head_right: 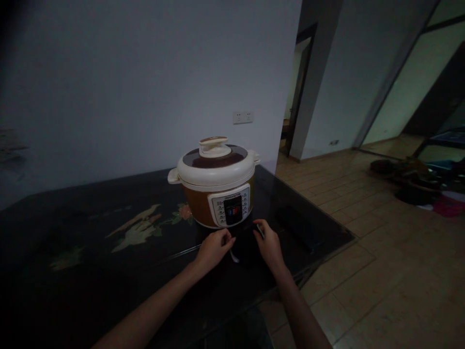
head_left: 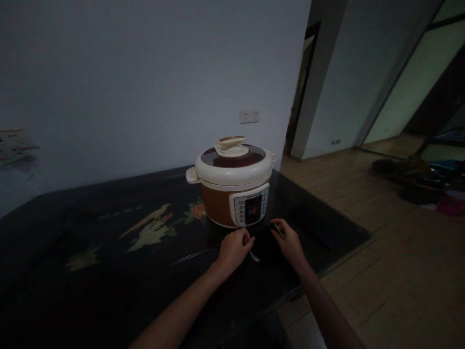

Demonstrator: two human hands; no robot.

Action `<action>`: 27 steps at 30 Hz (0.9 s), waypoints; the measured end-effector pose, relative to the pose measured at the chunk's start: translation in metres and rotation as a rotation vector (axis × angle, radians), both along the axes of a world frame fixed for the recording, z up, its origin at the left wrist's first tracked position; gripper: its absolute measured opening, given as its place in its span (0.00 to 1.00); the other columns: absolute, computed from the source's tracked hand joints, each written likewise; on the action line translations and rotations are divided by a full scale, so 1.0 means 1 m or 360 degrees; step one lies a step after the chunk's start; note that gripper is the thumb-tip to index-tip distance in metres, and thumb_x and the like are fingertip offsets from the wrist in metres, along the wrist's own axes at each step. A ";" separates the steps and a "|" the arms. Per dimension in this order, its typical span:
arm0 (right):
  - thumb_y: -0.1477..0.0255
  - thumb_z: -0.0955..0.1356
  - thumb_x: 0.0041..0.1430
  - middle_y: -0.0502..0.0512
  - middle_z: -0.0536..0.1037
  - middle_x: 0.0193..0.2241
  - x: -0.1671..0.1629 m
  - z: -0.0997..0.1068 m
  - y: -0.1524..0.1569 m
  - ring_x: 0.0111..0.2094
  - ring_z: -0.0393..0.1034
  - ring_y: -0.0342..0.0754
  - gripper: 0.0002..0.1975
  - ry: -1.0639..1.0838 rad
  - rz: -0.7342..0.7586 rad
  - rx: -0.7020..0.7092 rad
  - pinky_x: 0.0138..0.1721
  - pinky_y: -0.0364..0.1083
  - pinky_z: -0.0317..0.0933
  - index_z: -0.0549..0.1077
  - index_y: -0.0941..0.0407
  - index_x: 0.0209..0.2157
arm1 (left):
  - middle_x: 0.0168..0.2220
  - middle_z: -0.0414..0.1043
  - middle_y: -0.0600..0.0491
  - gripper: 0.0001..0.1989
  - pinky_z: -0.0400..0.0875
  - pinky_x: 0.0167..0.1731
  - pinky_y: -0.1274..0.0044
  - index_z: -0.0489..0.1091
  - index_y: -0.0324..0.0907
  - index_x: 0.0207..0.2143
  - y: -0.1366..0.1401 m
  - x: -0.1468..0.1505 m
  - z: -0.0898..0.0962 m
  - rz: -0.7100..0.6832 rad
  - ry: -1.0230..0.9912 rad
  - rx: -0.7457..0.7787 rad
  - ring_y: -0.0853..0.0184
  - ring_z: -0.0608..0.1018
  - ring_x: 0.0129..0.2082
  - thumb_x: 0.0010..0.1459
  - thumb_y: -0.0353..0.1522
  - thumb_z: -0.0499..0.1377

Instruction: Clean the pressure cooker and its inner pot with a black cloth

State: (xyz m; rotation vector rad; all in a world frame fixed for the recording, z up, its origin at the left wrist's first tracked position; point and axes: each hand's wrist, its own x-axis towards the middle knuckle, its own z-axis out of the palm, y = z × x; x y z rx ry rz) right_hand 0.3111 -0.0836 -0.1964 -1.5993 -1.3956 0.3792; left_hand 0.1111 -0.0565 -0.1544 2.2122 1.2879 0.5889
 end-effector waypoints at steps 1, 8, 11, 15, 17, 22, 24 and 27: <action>0.68 0.63 0.56 0.54 0.75 0.35 -0.001 0.000 -0.001 0.39 0.72 0.52 0.15 -0.0043 0.0009 0.0005 0.42 0.51 0.65 0.70 0.53 0.45 | 0.31 0.76 0.51 0.08 0.63 0.31 0.75 0.70 0.43 0.31 0.000 -0.001 0.000 0.0003 0.0056 0.0046 0.64 0.77 0.31 0.61 0.35 0.55; 0.70 0.62 0.58 0.61 0.67 0.46 0.000 -0.001 -0.002 0.46 0.68 0.57 0.16 -0.0306 -0.0104 0.0018 0.47 0.56 0.64 0.72 0.53 0.47 | 0.40 0.77 0.44 0.05 0.65 0.43 0.69 0.70 0.42 0.37 0.000 -0.003 0.003 0.0008 0.0450 0.0236 0.56 0.78 0.42 0.61 0.33 0.55; 0.70 0.63 0.57 0.63 0.68 0.45 0.006 -0.001 -0.001 0.48 0.66 0.60 0.14 -0.0387 -0.0134 0.0048 0.49 0.59 0.63 0.74 0.55 0.43 | 0.39 0.77 0.42 0.07 0.66 0.39 0.69 0.70 0.41 0.39 -0.001 -0.005 0.007 0.0003 0.0545 0.0249 0.54 0.79 0.41 0.62 0.34 0.55; 0.67 0.61 0.62 0.65 0.69 0.44 0.008 0.014 -0.014 0.47 0.66 0.60 0.13 -0.0400 -0.0223 0.0170 0.50 0.59 0.61 0.74 0.56 0.41 | 0.40 0.77 0.44 0.07 0.65 0.36 0.71 0.69 0.42 0.40 -0.009 -0.026 0.019 -0.0030 0.0553 0.0292 0.56 0.79 0.40 0.63 0.33 0.54; 0.66 0.61 0.65 0.62 0.71 0.42 -0.001 0.032 -0.026 0.44 0.68 0.56 0.12 -0.0330 -0.0184 0.0323 0.47 0.55 0.63 0.74 0.55 0.39 | 0.39 0.77 0.48 0.06 0.65 0.35 0.73 0.68 0.44 0.38 -0.016 -0.048 0.025 -0.0050 0.0431 0.0288 0.60 0.78 0.38 0.64 0.33 0.52; 0.71 0.61 0.68 0.53 0.76 0.31 -0.069 0.083 -0.045 0.34 0.70 0.46 0.10 -0.0374 0.0668 0.0703 0.36 0.44 0.63 0.72 0.54 0.34 | 0.30 0.73 0.53 0.13 0.63 0.33 0.77 0.65 0.43 0.29 -0.035 -0.109 0.022 -0.0208 -0.0020 0.0133 0.66 0.75 0.32 0.66 0.33 0.47; 0.71 0.60 0.68 0.53 0.75 0.27 -0.103 0.090 -0.041 0.30 0.67 0.44 0.13 -0.0505 0.1093 0.0822 0.31 0.43 0.59 0.71 0.55 0.30 | 0.26 0.70 0.54 0.15 0.62 0.31 0.78 0.63 0.43 0.26 -0.040 -0.126 0.011 -0.0326 -0.0140 0.0132 0.68 0.72 0.28 0.66 0.33 0.46; 0.67 0.58 0.70 0.51 0.73 0.22 -0.144 0.078 -0.030 0.25 0.63 0.43 0.18 -0.0638 0.1563 0.1091 0.27 0.44 0.54 0.70 0.56 0.27 | 0.21 0.64 0.56 0.16 0.59 0.26 0.79 0.60 0.42 0.24 -0.045 -0.141 -0.011 -0.0437 -0.0233 0.0201 0.71 0.66 0.22 0.65 0.34 0.47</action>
